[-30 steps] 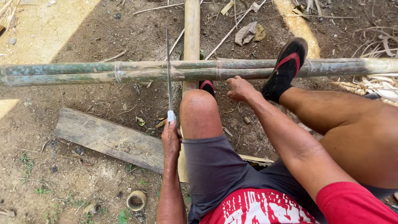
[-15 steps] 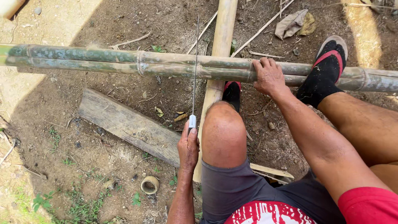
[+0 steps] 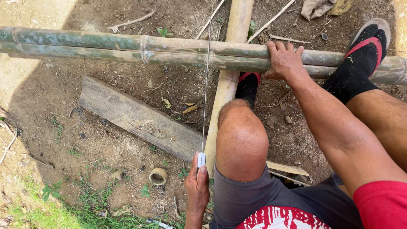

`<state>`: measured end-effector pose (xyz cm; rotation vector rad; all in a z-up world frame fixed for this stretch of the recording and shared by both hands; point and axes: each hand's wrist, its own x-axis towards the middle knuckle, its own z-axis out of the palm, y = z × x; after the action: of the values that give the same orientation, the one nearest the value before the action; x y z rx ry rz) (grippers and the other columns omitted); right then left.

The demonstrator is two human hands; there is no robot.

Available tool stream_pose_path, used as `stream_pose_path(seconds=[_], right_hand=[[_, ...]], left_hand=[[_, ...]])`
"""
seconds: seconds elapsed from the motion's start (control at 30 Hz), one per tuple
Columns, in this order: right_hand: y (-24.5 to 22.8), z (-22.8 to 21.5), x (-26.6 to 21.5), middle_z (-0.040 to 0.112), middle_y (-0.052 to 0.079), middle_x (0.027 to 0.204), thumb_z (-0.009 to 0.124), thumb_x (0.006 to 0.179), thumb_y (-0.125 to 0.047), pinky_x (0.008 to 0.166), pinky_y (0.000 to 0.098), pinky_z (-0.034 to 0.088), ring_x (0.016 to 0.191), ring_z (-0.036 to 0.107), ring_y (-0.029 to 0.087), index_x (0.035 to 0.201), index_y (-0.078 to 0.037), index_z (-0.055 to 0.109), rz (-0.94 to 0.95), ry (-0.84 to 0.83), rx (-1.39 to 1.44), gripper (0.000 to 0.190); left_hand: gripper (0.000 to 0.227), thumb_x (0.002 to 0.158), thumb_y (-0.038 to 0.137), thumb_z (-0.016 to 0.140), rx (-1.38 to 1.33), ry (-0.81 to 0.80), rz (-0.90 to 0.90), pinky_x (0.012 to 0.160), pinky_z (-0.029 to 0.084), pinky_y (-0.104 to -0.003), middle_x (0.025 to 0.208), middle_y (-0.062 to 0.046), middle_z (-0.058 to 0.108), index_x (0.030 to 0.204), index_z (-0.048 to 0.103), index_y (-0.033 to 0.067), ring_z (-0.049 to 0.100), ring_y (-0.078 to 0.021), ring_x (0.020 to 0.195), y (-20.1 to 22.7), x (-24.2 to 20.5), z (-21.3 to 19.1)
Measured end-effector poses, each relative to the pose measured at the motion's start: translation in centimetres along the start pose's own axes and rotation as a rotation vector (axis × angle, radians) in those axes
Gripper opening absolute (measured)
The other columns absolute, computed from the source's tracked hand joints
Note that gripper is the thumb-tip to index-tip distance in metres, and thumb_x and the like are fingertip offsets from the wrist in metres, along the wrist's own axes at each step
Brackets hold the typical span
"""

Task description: The person saws through a long bamboo pole using a hand saw while sitting on the ground, holding the pole in place with their feet and another person's assistance.

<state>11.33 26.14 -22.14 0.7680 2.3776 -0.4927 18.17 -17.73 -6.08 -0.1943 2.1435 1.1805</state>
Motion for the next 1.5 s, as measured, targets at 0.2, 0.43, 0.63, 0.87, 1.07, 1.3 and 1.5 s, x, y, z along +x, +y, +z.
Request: stream_pose_path(seconds=[0.2,0.43,0.63,0.87,1.07,1.3,1.5], right_hand=[[0.0,0.8,-0.2,0.049,0.019,0.143,0.095,0.06,-0.04,0.112,0.0769,0.021,0.134,0.044,0.045,0.155,-0.02,0.033,-0.021,0.097,-0.016,0.115],[-0.2,0.6,-1.0,0.049,0.015,0.145,0.092,0.061,-0.033,0.113,0.0777,0.02,0.136,0.043,0.042,0.154,-0.02,0.036,-0.002,0.127,0.025,0.109],[0.5,0.7,-1.0,0.047,0.017,0.147,0.092,0.062,-0.038,0.114,0.0764,0.019,0.136,0.043,0.043,0.154,-0.021,0.036,-0.04,0.119,0.029,0.109],[0.1,0.0,-1.2,0.05,0.015,0.142,0.092,0.06,-0.041,0.112,0.0774,0.02,0.134,0.045,0.042,0.152,-0.02,0.035,-0.018,0.079,0.012,0.11],[-0.2,1.2,-1.1,0.05,0.015,0.141,0.097,0.055,-0.044,0.111,0.0785,0.02,0.133,0.045,0.043,0.151,-0.018,0.034,-0.028,0.086,-0.041,0.117],[-0.3,-0.1,-1.1,0.053,0.013,0.138,0.097,0.054,-0.037,0.11,0.0784,0.023,0.132,0.048,0.041,0.15,-0.02,0.037,0.022,0.053,-0.033,0.115],[-0.2,-0.1,-0.6,0.052,0.015,0.138,0.098,0.052,-0.043,0.11,0.0784,0.021,0.132,0.046,0.043,0.15,-0.019,0.036,0.016,0.065,-0.031,0.119]], left_hand=[[0.054,0.104,0.037,0.048,0.116,0.042,0.38,0.068,0.054,-0.034,0.096,-0.015,0.073,0.146,0.056,0.004,0.063,-0.0188,0.07,3.8,16.9,6.7],[0.058,0.104,0.047,0.047,0.042,0.027,0.36,0.056,0.046,-0.038,0.07,-0.014,0.056,0.146,0.061,0.0083,0.051,-0.0176,0.06,10.0,22.1,9.6],[0.066,0.1,0.045,0.047,-0.076,-0.007,0.018,0.048,0.038,-0.031,0.068,-0.006,0.047,0.155,0.05,0.0082,0.043,-0.0111,0.056,4.8,10.6,5.3],[0.064,0.097,0.042,0.05,0.031,0.052,-0.032,0.047,0.044,-0.03,0.064,-0.004,0.056,0.15,0.051,0.0066,0.052,-0.0104,0.055,2.5,4.0,2.0],[0.055,0.108,0.043,0.047,-0.012,0.01,0.31,0.055,0.043,-0.031,0.076,-0.005,0.056,0.147,0.057,0.0048,0.047,-0.0111,0.064,7.4,22.2,9.6],[0.057,0.105,0.042,0.044,0.015,0.028,0.334,0.057,0.044,-0.032,0.082,-0.003,0.064,0.149,0.053,0.0059,0.049,-0.0107,0.063,8.7,16.0,7.9],[0.064,0.1,0.042,0.046,0.059,0.026,0.077,0.049,0.042,-0.028,0.065,-0.002,0.055,0.152,0.049,0.0051,0.049,-0.0091,0.055,2.7,2.8,2.0]])
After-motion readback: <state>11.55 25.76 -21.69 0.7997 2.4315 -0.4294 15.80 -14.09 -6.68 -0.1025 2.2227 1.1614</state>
